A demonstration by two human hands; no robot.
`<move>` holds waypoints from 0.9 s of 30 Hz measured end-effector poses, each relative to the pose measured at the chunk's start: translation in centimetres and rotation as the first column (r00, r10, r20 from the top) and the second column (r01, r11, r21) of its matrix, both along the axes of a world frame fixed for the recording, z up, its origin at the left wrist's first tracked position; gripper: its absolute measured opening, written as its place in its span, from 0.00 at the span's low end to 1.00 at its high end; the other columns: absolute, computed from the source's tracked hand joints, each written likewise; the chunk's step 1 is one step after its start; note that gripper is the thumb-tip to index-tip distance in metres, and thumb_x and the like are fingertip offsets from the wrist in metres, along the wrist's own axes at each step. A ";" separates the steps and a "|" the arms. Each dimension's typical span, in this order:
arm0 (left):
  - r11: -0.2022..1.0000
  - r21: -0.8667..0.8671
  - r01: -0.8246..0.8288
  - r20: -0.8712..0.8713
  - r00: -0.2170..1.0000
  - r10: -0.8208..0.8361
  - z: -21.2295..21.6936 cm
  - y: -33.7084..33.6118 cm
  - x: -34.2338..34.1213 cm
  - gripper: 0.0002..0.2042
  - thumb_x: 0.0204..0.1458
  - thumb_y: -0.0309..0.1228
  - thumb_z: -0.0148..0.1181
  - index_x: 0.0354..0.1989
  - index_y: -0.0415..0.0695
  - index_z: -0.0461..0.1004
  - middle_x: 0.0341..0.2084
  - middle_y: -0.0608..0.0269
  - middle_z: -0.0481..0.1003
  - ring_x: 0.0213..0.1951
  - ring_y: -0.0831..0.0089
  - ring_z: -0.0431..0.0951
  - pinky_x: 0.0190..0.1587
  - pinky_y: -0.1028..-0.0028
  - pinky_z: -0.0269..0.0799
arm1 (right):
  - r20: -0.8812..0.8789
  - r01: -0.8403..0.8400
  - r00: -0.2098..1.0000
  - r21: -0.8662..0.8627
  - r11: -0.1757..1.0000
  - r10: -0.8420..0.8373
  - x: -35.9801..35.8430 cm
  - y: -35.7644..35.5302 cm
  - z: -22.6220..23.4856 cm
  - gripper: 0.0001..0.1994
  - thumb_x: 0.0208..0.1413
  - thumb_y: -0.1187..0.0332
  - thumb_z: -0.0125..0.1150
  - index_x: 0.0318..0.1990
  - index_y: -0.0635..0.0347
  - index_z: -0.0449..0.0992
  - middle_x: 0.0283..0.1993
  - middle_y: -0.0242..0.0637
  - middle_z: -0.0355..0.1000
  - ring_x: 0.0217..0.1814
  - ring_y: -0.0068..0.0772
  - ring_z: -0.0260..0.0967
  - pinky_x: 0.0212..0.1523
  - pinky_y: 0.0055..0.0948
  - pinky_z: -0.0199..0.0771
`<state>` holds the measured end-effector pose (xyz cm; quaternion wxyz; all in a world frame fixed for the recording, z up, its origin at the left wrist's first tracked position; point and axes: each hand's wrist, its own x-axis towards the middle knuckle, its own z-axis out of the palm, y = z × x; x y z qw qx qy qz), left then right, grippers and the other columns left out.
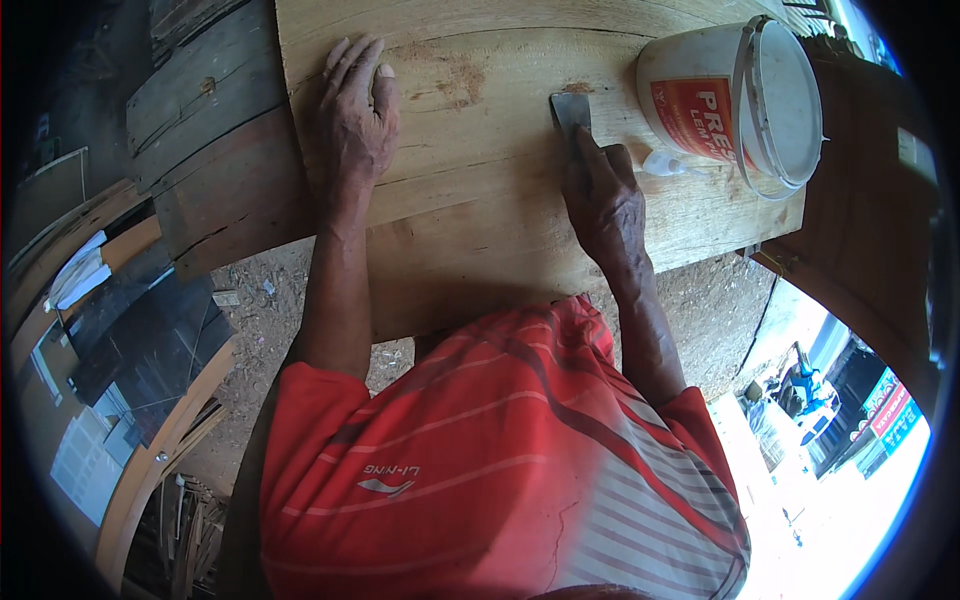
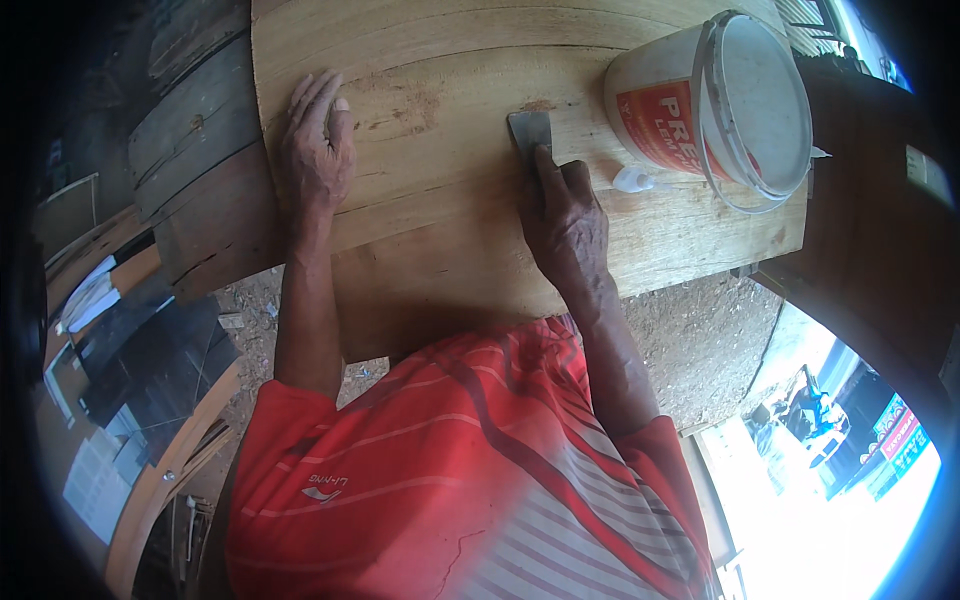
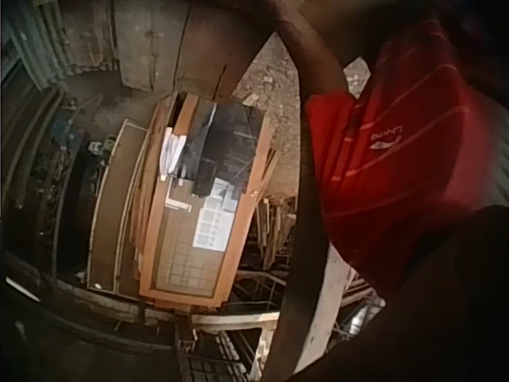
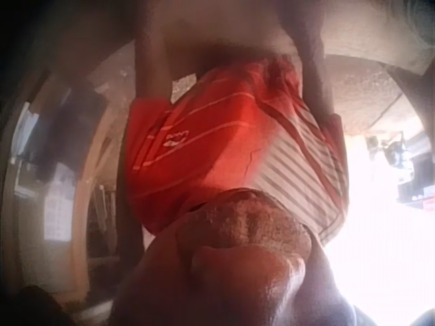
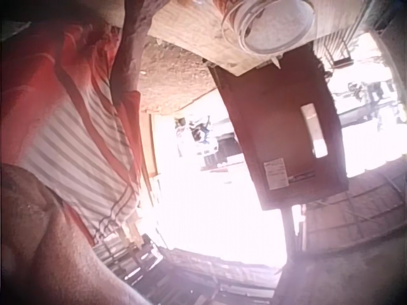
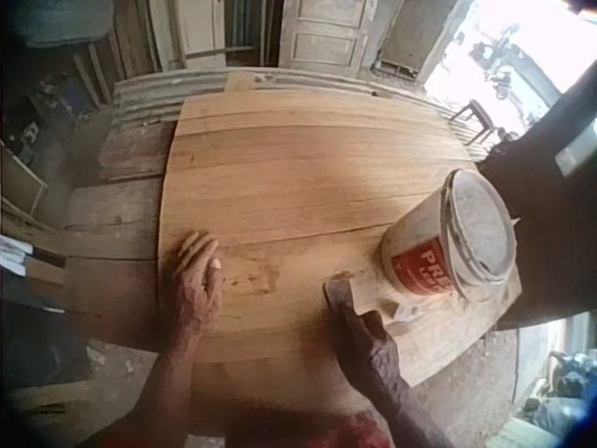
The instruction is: The person applies wood filler to holes and cracks on a wooden board by hand and using a putty knife. They also apply glue from a small bottle to the board and spread it.
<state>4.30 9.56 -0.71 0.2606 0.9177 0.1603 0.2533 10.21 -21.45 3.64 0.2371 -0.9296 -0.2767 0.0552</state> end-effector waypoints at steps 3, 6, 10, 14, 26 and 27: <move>1.000 -0.009 0.004 0.006 1.000 -0.004 -0.1 0.0 0.0 0.18 0.71 0.32 0.54 0.63 0.36 0.79 0.63 0.48 0.79 0.71 0.48 0.72 0.73 0.56 0.68 | 0.013 -0.006 1.000 0.010 1.000 0.006 0.0 0.0 0.1 0.22 0.67 0.68 0.63 0.66 0.63 0.75 0.44 0.51 0.72 0.40 0.56 0.77 0.39 0.52 0.81; 1.000 0.011 -0.002 0.022 1.000 0.002 -0.4 0.2 0.1 0.18 0.70 0.33 0.55 0.62 0.37 0.80 0.62 0.50 0.79 0.70 0.50 0.73 0.72 0.58 0.70 | -0.022 -0.015 1.000 -0.005 1.000 0.015 0.3 0.0 -0.1 0.22 0.66 0.68 0.64 0.66 0.64 0.75 0.44 0.51 0.72 0.40 0.56 0.77 0.40 0.52 0.80; 1.000 0.004 -0.010 0.024 1.000 0.010 -0.6 0.1 0.0 0.18 0.70 0.34 0.55 0.61 0.37 0.80 0.62 0.51 0.79 0.70 0.51 0.73 0.71 0.58 0.71 | -0.049 -0.019 0.999 0.005 1.000 0.019 0.4 0.1 0.4 0.23 0.64 0.69 0.65 0.66 0.64 0.75 0.44 0.51 0.72 0.40 0.56 0.76 0.41 0.51 0.80; 1.000 0.010 -0.010 0.021 1.000 0.010 -0.3 0.0 0.1 0.18 0.70 0.34 0.55 0.61 0.36 0.80 0.62 0.51 0.79 0.70 0.51 0.73 0.71 0.59 0.70 | -0.030 -0.040 0.999 0.029 0.999 0.041 0.7 0.2 0.6 0.23 0.64 0.69 0.65 0.65 0.65 0.76 0.43 0.51 0.72 0.40 0.56 0.76 0.42 0.51 0.80; 1.000 0.010 -0.007 0.021 1.000 0.007 -0.4 0.1 0.1 0.18 0.70 0.33 0.55 0.61 0.36 0.80 0.62 0.50 0.79 0.70 0.50 0.73 0.72 0.57 0.70 | -0.048 -0.067 0.996 0.061 0.996 0.070 0.6 0.5 0.4 0.23 0.63 0.70 0.65 0.65 0.66 0.75 0.42 0.51 0.72 0.40 0.56 0.76 0.41 0.52 0.79; 1.000 0.016 -0.009 0.019 1.000 0.009 -0.3 0.1 0.0 0.18 0.69 0.33 0.56 0.61 0.36 0.80 0.61 0.50 0.79 0.69 0.49 0.73 0.72 0.57 0.70 | -0.044 -0.065 0.997 0.049 0.997 0.067 0.5 0.5 0.4 0.23 0.63 0.71 0.65 0.65 0.66 0.75 0.42 0.51 0.72 0.40 0.56 0.76 0.41 0.52 0.80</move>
